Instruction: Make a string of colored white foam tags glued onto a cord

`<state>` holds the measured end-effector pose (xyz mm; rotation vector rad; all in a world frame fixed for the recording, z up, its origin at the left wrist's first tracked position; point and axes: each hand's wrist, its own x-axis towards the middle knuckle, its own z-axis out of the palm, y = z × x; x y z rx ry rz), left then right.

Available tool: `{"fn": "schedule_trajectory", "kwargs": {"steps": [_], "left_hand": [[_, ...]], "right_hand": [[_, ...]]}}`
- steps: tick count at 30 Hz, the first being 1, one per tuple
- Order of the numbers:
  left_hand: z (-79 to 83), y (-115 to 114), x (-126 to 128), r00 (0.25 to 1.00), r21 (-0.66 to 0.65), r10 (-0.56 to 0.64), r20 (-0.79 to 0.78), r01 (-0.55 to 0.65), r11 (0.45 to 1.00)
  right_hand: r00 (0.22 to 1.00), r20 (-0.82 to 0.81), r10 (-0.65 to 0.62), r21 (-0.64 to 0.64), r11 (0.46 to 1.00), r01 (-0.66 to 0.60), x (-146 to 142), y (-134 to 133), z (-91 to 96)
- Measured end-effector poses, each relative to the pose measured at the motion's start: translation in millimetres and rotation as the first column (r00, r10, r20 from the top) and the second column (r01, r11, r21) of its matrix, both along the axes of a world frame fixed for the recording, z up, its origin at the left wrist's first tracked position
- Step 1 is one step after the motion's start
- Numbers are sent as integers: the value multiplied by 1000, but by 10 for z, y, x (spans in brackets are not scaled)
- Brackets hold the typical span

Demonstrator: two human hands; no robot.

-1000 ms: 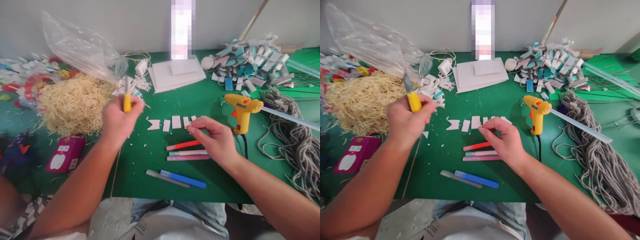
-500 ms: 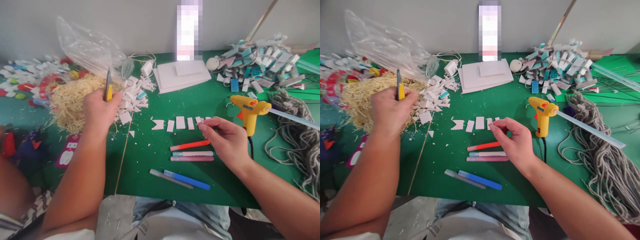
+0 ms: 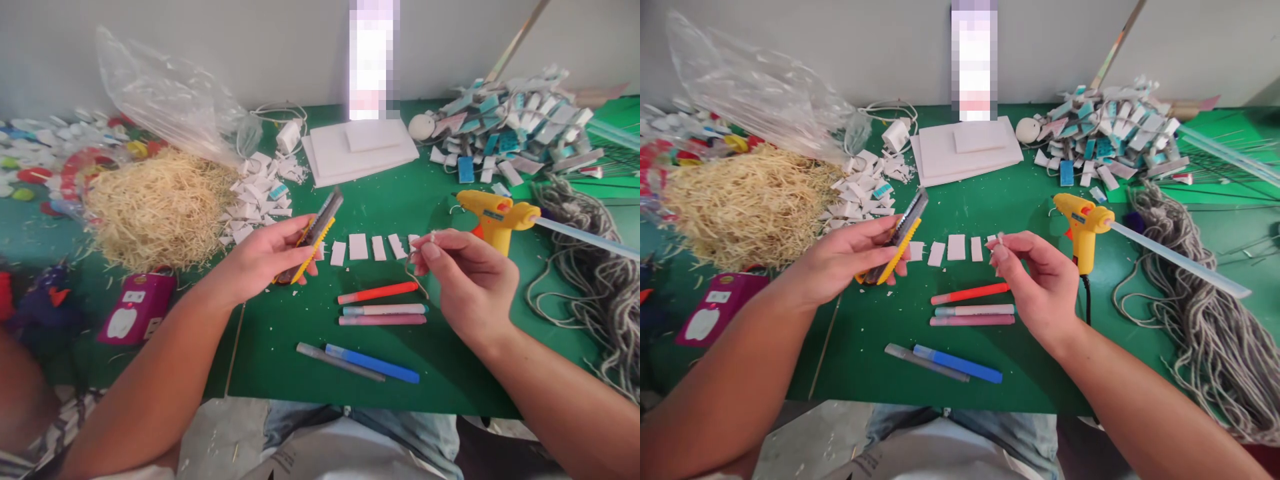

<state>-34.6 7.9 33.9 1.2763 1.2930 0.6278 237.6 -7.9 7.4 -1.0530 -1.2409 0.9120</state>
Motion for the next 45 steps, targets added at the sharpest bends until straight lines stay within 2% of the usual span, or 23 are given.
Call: {"fn": "schedule_trajectory", "kwargs": {"steps": [3, 8, 13, 16, 20, 25, 28, 31, 34, 36, 37, 41, 45], "left_hand": [[-43, -19, 71, 1000, -22, -27, 5, 27, 999], [-78, -24, 109, 999, 85, 33, -28, -30, 996], [-130, -34, 65, 996, 100, -61, -69, 67, 993], [-121, -53, 4, 979, 103, -174, -106, 185, 977], [-87, -100, -42, 896, 158, -339, -288, 393, 906], [-180, -192, 106, 805, 285, -369, -466, 531, 798], [-288, -259, 277, 821, 403, -303, -484, 517, 755], [-365, -322, 438, 830, 538, -213, -515, 506, 674], [-392, -363, 544, 803, 590, -181, -567, 550, 591], [-398, -373, 580, 788, 602, -172, -592, 574, 555], [-402, -374, 589, 783, 603, -177, -596, 582, 545], [-417, -373, 585, 785, 603, -240, -571, 599, 527], [-401, -381, 572, 774, 597, -312, -551, 627, 500]], "right_hand": [[1000, 8, 1, 17, 1000, -1, 7, 0, -8], [1000, -11, 26, 29, 999, -26, 15, 4, -19], [999, 8, 33, 53, 998, -34, 20, 11, -24], [1000, 8, 24, 40, 999, -24, 12, 14, -15], [1000, -20, 1, 50, 999, 0, -1, 8, 5], [997, -40, -65, 135, 988, 69, 9, -16, 20], [990, -52, -132, 186, 972, 140, 19, -18, 19], [983, -60, -174, 250, 951, 183, 20, -3, 15], [963, -121, -240, 298, 917, 266, 20, 22, 27], [948, -175, -265, 316, 897, 309, 25, 37, 49], [942, -198, -271, 329, 887, 325, 28, 44, 63], [947, -202, -252, 234, 926, 296, 29, 61, 110], [957, -194, -217, 208, 944, 256, 20, 71, 120]]}}
